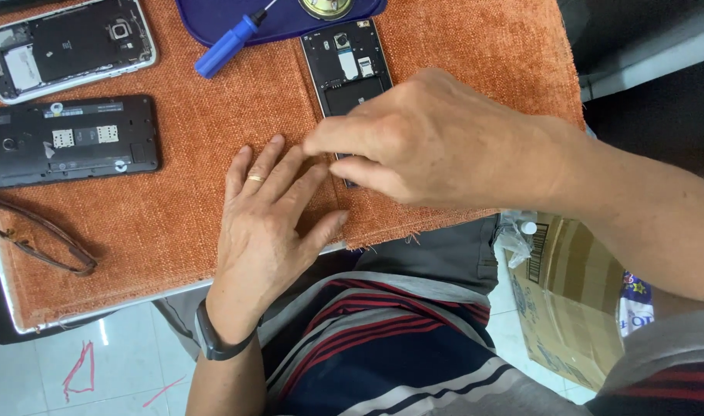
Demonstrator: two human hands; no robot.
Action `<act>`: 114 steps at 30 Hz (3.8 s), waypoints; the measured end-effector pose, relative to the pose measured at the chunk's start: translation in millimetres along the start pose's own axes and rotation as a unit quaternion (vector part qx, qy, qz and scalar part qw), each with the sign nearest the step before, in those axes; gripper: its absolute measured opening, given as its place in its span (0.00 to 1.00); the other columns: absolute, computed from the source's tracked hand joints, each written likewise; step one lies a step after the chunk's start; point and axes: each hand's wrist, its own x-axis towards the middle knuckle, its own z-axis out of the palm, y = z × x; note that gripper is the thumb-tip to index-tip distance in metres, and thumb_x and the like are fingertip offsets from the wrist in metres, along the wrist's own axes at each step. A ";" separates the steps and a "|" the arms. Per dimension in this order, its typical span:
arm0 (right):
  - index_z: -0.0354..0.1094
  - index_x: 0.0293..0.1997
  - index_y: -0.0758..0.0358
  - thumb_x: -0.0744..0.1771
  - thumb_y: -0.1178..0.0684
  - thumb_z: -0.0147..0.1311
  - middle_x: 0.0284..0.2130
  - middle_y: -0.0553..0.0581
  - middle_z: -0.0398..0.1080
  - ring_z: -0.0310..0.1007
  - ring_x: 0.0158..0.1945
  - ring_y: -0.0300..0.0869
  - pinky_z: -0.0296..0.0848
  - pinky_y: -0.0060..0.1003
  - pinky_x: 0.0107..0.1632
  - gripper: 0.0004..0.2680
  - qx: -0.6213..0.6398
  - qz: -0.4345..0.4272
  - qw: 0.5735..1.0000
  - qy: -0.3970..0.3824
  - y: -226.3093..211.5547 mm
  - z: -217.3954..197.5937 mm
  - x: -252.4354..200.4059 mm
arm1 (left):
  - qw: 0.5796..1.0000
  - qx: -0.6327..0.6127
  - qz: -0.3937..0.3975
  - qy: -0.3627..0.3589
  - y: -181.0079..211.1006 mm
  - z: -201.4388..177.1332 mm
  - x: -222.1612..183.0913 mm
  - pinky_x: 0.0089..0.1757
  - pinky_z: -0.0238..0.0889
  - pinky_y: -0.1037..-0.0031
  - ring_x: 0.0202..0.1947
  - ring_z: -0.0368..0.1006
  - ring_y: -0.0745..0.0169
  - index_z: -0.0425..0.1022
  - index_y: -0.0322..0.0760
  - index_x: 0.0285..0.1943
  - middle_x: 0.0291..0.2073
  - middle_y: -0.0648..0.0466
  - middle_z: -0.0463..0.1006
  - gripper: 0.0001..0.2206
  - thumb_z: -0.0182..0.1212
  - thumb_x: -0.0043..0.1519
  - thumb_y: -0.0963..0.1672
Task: Disassembling or reassembling a mobile phone using a precision screwdriver on a repair bench.
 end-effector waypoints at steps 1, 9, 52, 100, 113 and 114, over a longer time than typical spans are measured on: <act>0.71 0.53 0.63 0.70 0.59 0.58 0.26 0.54 0.74 0.73 0.25 0.50 0.65 0.46 0.19 0.07 0.000 0.000 1.000 0.000 -2.3 -3.8 1.6 | 1.000 0.000 0.000 0.000 -0.3 0.5 -0.3 0.66 0.48 0.43 0.69 0.64 0.35 0.77 0.34 0.62 0.63 0.43 0.74 0.23 0.67 0.63 0.52; 0.71 0.50 0.62 0.72 0.53 0.59 0.27 0.51 0.74 0.74 0.25 0.49 0.65 0.48 0.17 0.06 -0.033 -0.017 0.999 0.008 -3.6 3.0 2.0 | 1.000 0.014 0.010 0.013 -0.7 1.5 -0.4 0.65 0.50 0.43 0.68 0.65 0.35 0.77 0.32 0.61 0.62 0.42 0.75 0.23 0.66 0.64 0.52; 0.73 0.55 0.62 0.70 0.58 0.62 0.33 0.51 0.76 0.76 0.32 0.46 0.67 0.43 0.24 0.08 -0.030 -0.024 0.999 0.031 0.9 0.5 -5.0 | 1.000 -0.005 0.001 0.010 1.4 -1.6 0.0 0.66 0.49 0.44 0.67 0.66 0.35 0.76 0.33 0.62 0.61 0.43 0.75 0.22 0.68 0.64 0.49; 0.65 0.61 0.72 0.66 0.71 0.55 0.41 0.61 0.75 0.77 0.36 0.44 0.79 0.34 0.29 0.16 0.089 -0.053 0.994 0.028 -12.5 4.5 -16.1 | 0.999 -0.007 -0.001 0.044 4.2 -1.4 2.6 0.65 0.52 0.46 0.65 0.69 0.37 0.78 0.32 0.56 0.59 0.43 0.78 0.20 0.68 0.63 0.50; 0.71 0.57 0.71 0.69 0.62 0.63 0.35 0.57 0.78 0.76 0.29 0.42 0.74 0.33 0.23 0.11 0.016 -0.044 0.998 0.053 0.0 7.5 -9.1 | 0.999 0.004 0.007 0.033 1.7 2.4 0.4 0.65 0.52 0.46 0.66 0.67 0.37 0.77 0.32 0.60 0.60 0.42 0.76 0.22 0.70 0.62 0.49; 0.71 0.57 0.70 0.69 0.62 0.62 0.39 0.58 0.80 0.79 0.34 0.45 0.75 0.37 0.26 0.10 0.008 -0.043 0.996 0.073 2.2 9.3 -8.0 | 0.999 0.010 0.006 0.040 1.7 2.5 0.0 0.65 0.52 0.47 0.65 0.68 0.38 0.78 0.33 0.59 0.60 0.43 0.77 0.21 0.70 0.63 0.50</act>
